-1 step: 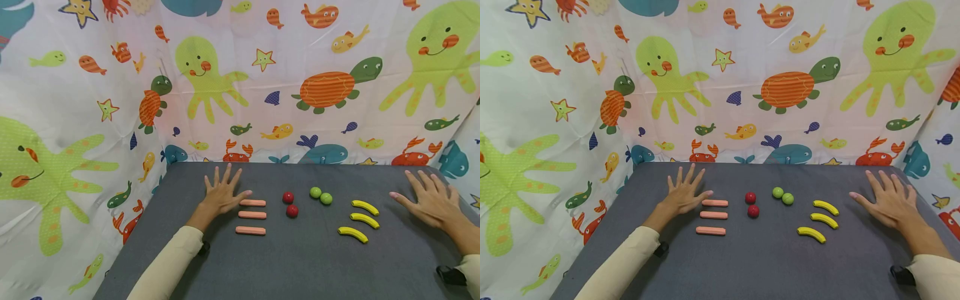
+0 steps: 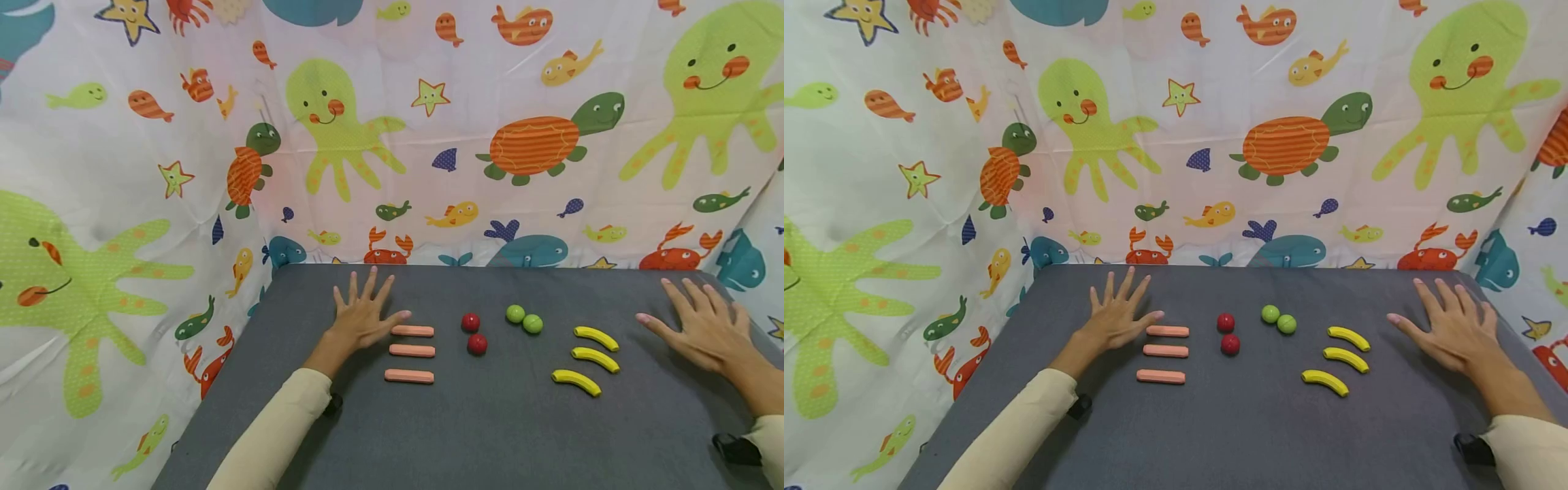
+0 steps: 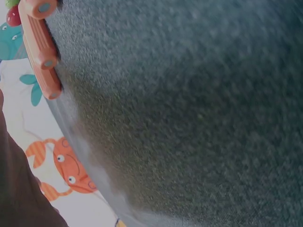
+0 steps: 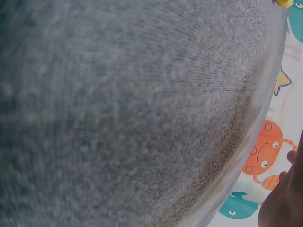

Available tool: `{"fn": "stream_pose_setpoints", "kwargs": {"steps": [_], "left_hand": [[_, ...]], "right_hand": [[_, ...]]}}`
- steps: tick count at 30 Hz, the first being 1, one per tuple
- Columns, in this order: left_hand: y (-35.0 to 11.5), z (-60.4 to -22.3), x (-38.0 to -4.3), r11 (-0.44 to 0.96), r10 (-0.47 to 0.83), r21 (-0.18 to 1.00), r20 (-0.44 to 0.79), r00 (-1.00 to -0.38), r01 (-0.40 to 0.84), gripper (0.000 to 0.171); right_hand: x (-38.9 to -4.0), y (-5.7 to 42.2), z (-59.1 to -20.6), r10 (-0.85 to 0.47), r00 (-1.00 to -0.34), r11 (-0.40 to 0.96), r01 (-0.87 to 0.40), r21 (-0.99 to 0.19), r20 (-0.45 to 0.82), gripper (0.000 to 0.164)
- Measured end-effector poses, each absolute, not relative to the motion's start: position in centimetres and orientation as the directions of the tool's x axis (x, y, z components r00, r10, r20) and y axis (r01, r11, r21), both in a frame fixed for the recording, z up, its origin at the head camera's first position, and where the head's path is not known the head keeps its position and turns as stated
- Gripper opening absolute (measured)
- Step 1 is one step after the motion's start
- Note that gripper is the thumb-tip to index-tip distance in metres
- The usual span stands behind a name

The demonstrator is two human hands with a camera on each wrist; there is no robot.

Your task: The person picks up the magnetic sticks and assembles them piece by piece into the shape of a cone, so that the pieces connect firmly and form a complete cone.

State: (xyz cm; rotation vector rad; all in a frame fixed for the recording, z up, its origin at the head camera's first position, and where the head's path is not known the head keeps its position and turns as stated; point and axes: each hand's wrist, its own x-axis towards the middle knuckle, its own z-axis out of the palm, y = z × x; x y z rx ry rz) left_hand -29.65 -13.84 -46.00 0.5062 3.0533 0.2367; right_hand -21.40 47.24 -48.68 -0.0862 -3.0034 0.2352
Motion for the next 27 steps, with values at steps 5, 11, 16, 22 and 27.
{"fn": "stream_pose_setpoints", "kwargs": {"steps": [5,11,16,22,27], "left_hand": [[-13.9,-45.9,-29.7,0.925,0.348,0.159,0.015,-0.937,0.346,0.094],[-12.7,-45.1,-28.6,0.847,0.426,0.261,0.184,-0.886,0.462,0.084],[-10.2,-43.8,-26.7,0.740,0.473,0.377,0.296,-0.830,0.557,0.063],[-7.0,-42.8,-24.7,0.566,0.531,0.592,0.271,-0.803,0.574,0.041],[-5.0,-43.0,-23.8,0.510,0.594,0.642,0.217,-0.774,0.572,0.039]], "right_hand": [[-21.1,47.1,-48.5,0.071,-0.988,0.983,0.046,-0.176,0.138,0.109],[-20.4,45.6,-47.3,0.043,-0.980,0.973,-0.003,-0.231,0.193,0.106],[-19.4,43.4,-46.0,0.003,-0.982,0.957,-0.052,-0.287,0.190,0.101],[-17.9,40.4,-45.1,-0.086,-0.972,0.924,-0.159,-0.348,0.217,0.082],[-16.5,37.7,-44.8,-0.132,-0.957,0.911,-0.220,-0.350,0.259,0.061]]}}
